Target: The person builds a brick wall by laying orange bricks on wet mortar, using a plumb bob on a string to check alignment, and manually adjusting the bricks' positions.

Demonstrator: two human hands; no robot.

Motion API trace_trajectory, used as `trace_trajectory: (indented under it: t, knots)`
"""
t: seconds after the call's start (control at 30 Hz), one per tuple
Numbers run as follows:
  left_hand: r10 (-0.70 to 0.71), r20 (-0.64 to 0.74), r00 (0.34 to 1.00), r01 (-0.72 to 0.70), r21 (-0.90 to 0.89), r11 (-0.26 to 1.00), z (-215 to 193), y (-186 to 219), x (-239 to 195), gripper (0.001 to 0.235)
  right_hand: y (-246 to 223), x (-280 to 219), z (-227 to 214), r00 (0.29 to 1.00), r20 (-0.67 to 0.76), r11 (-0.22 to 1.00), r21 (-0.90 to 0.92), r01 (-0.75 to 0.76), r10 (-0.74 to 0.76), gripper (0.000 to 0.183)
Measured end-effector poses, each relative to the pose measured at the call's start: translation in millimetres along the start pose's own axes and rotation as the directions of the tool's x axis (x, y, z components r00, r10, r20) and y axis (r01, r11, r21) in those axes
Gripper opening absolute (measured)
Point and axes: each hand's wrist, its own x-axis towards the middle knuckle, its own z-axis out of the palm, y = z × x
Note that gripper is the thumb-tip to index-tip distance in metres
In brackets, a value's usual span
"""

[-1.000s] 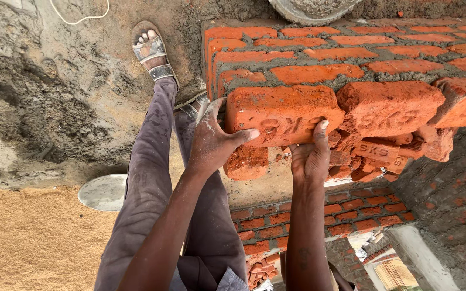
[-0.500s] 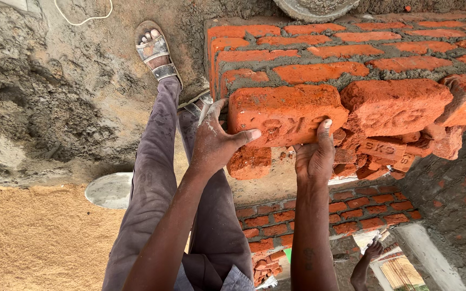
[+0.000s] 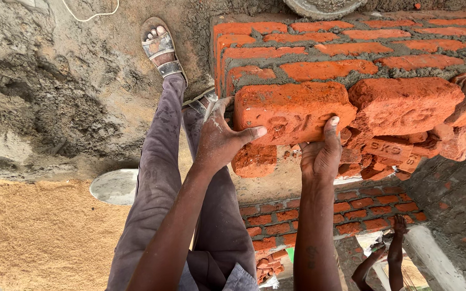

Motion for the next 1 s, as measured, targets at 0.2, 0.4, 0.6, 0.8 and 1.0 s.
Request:
trace_trajectory:
  t: [0.2, 0.4, 0.6, 0.8, 1.0]
  knots:
    - [-0.367, 0.041, 0.929, 0.369, -0.065, 0.927, 21.6, -18.5, -4.1, 0.150, -2.2, -8.3, 7.4, 0.998, -0.044, 0.999, 0.007, -0.044, 0.045, 0.056]
    - [0.272, -0.125, 0.954, -0.277, -0.023, 0.961, 52.0, -48.2, 15.2, 0.128, -11.0, -9.9, 16.8, 0.995, 0.067, 0.987, 0.138, -0.084, 0.075, 0.036]
    - [0.015, -0.061, 0.998, -0.025, -0.178, 0.984, 36.7, -8.0, 2.3, 0.128, -8.2, -9.8, 23.1, 0.993, 0.016, 0.957, 0.265, -0.115, 0.115, 0.033]
    - [0.001, -0.041, 0.999, -0.005, -0.093, 0.996, 22.9, 12.0, -3.0, 0.098, -4.6, -13.2, 28.4, 0.994, 0.012, 0.940, 0.322, -0.110, 0.112, 0.041]
    - [0.033, -0.095, 0.995, -0.042, -0.087, 0.995, 21.1, 15.4, -5.3, 0.093, 3.3, -11.2, 25.9, 0.997, 0.005, 0.939, 0.334, -0.077, 0.080, 0.033]
